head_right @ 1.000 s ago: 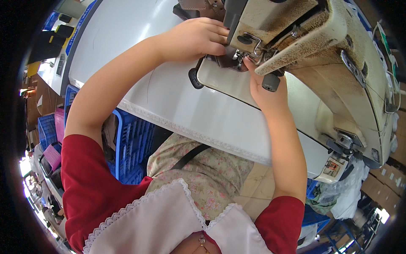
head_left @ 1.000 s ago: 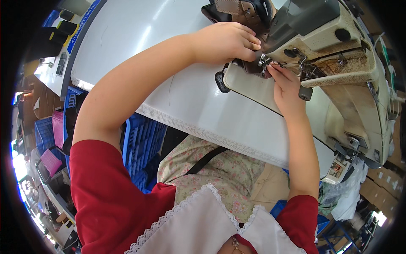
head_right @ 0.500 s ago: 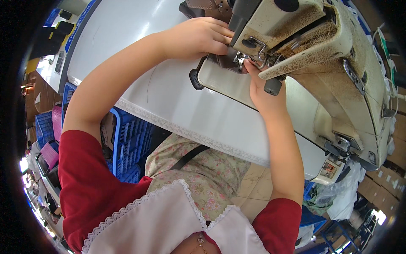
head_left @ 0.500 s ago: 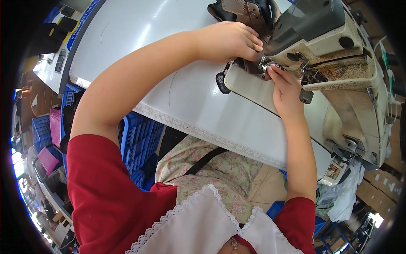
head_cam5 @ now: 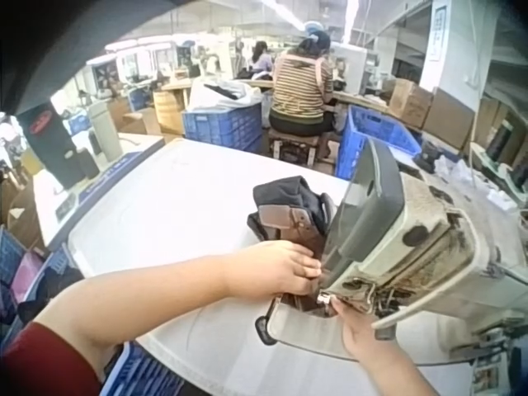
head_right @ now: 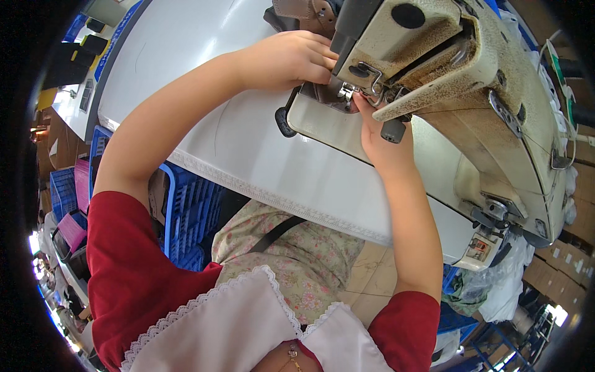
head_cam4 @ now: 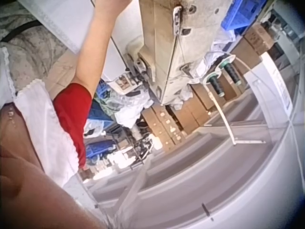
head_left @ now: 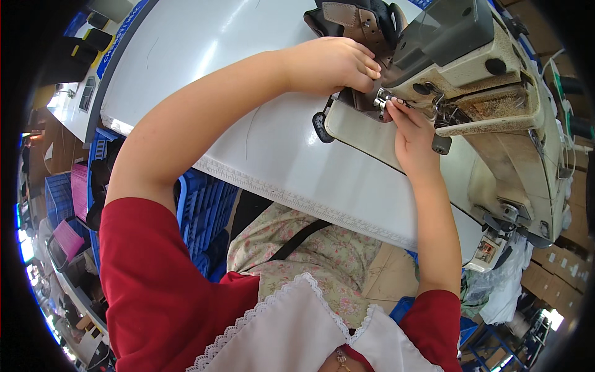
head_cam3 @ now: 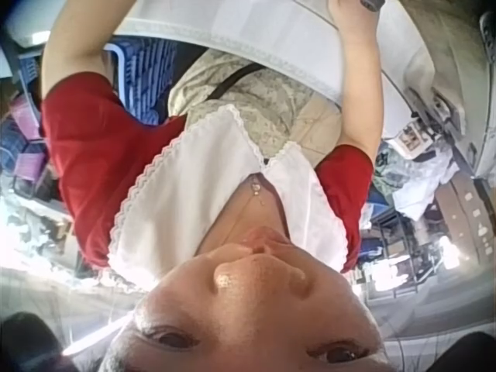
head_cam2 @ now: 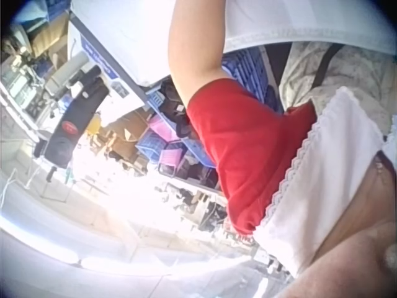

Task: Use a heavy-duty industrial sewing machine to stitch leather components for a shoe upper.

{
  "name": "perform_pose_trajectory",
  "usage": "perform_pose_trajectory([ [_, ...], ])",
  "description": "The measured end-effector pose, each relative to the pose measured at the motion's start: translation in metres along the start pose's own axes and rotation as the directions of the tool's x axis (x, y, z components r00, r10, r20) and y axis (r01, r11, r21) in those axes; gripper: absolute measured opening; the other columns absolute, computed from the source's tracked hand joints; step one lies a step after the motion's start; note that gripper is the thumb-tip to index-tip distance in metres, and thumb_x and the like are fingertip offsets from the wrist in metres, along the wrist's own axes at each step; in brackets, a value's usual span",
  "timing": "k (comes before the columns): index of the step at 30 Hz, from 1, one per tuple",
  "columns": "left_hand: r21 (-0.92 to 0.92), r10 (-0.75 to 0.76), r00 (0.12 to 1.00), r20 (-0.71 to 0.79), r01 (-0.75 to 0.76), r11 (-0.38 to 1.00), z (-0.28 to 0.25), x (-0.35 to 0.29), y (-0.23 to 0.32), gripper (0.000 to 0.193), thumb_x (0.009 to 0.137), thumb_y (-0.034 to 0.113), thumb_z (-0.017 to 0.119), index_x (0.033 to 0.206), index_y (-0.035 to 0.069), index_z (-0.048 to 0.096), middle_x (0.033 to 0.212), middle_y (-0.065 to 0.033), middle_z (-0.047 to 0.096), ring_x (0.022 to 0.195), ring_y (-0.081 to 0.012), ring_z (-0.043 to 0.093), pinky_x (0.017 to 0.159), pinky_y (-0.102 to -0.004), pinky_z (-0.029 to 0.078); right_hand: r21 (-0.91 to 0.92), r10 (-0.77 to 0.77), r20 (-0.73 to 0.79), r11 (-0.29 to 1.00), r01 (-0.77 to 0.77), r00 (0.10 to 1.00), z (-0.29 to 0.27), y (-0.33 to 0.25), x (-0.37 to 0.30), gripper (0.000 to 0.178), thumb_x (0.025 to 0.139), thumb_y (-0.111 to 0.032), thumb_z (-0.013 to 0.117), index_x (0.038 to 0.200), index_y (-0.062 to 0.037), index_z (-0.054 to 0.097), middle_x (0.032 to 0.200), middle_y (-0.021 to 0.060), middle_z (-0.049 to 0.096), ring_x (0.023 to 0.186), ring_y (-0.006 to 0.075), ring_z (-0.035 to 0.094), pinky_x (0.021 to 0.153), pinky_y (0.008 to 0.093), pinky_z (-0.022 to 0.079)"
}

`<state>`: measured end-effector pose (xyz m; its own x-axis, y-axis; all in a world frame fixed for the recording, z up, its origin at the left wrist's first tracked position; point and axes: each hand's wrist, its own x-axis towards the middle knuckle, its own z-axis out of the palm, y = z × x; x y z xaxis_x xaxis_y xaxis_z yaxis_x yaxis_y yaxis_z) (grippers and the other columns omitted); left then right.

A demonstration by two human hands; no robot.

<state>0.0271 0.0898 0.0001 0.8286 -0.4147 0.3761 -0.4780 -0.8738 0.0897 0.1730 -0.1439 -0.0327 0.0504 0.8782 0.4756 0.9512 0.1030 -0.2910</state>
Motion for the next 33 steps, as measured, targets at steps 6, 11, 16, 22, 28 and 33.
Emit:
perform_pose_trajectory([
  [6, -0.033, -0.018, 1.0, 0.025, 0.019, 0.999, 0.002, 0.0, -0.001, 0.033, 0.068, -0.004, 0.067, 0.098, 0.008, 0.067, 0.119, -0.0046, 0.068, 0.119, -0.0218, 0.058, 0.107, -0.0362, 0.044, 0.012, 0.066, 0.042, 0.998, -0.066, 0.997, 0.001, -0.001, -0.002, 0.044, 0.08, 0.014, 0.052, 0.118, -0.0033, 0.067, 0.114, 0.0178, 0.067, 0.105, 0.0342, 0.065, 0.092, 0.0379, 0.052],
  [11, -0.041, -0.049, 0.998, 0.039, 0.05, 0.998, 0.001, 0.001, -0.001, 0.033, 0.068, -0.004, 0.068, 0.098, 0.009, 0.067, 0.12, -0.0048, 0.068, 0.12, -0.0221, 0.058, 0.107, -0.0361, 0.044, -0.008, 0.01, 0.015, 1.0, -0.01, 1.0, 0.003, 0.004, -0.003, 0.045, 0.079, 0.014, 0.053, 0.119, -0.0027, 0.066, 0.114, 0.0181, 0.067, 0.104, 0.0344, 0.066, 0.091, 0.0381, 0.052],
  [16, -0.039, -0.031, 0.999, 0.023, 0.032, 0.999, 0.001, 0.0, -0.002, 0.034, 0.067, -0.003, 0.068, 0.099, 0.008, 0.067, 0.121, -0.0049, 0.067, 0.119, -0.0223, 0.058, 0.106, -0.0361, 0.044, 0.007, 0.026, 0.019, 1.0, -0.026, 0.999, 0.004, 0.004, -0.002, 0.044, 0.079, 0.014, 0.053, 0.118, -0.0025, 0.066, 0.114, 0.0177, 0.067, 0.105, 0.0343, 0.065, 0.092, 0.038, 0.052],
  [22, 0.015, -0.04, 0.999, -0.012, 0.04, 0.999, 0.005, 0.0, 0.0, 0.035, 0.068, -0.003, 0.068, 0.101, 0.009, 0.068, 0.122, -0.004, 0.067, 0.12, -0.0215, 0.058, 0.106, -0.0353, 0.044, 0.003, 0.032, 0.02, 0.999, -0.032, 0.999, 0.004, 0.007, -0.004, 0.043, 0.082, 0.013, 0.052, 0.119, -0.003, 0.066, 0.114, 0.0172, 0.067, 0.106, 0.0332, 0.065, 0.092, 0.0367, 0.051],
  [28, -0.004, -0.026, 0.997, -0.07, 0.026, 1.0, 0.008, -0.001, 0.002, 0.024, 0.07, 0.0, 0.067, 0.093, 0.005, 0.071, 0.118, -0.0069, 0.069, 0.118, -0.0263, 0.059, 0.103, -0.0387, 0.045, -0.037, 0.059, 0.033, 0.998, -0.058, 0.998, 0.001, 0.001, -0.002, 0.039, 0.083, 0.012, 0.053, 0.117, -0.002, 0.066, 0.109, 0.0164, 0.068, 0.103, 0.0325, 0.066, 0.091, 0.0376, 0.052],
  [33, -0.007, -0.035, 0.997, -0.069, 0.034, 0.999, 0.008, -0.003, 0.001, 0.027, 0.069, 0.001, 0.068, 0.095, 0.006, 0.07, 0.119, -0.0074, 0.068, 0.119, -0.0273, 0.058, 0.104, -0.0393, 0.044, -0.014, 0.078, 0.028, 0.997, -0.077, 0.997, 0.002, 0.0, -0.001, 0.039, 0.084, 0.011, 0.052, 0.117, -0.0032, 0.067, 0.109, 0.0159, 0.068, 0.104, 0.0329, 0.066, 0.091, 0.0382, 0.052],
])
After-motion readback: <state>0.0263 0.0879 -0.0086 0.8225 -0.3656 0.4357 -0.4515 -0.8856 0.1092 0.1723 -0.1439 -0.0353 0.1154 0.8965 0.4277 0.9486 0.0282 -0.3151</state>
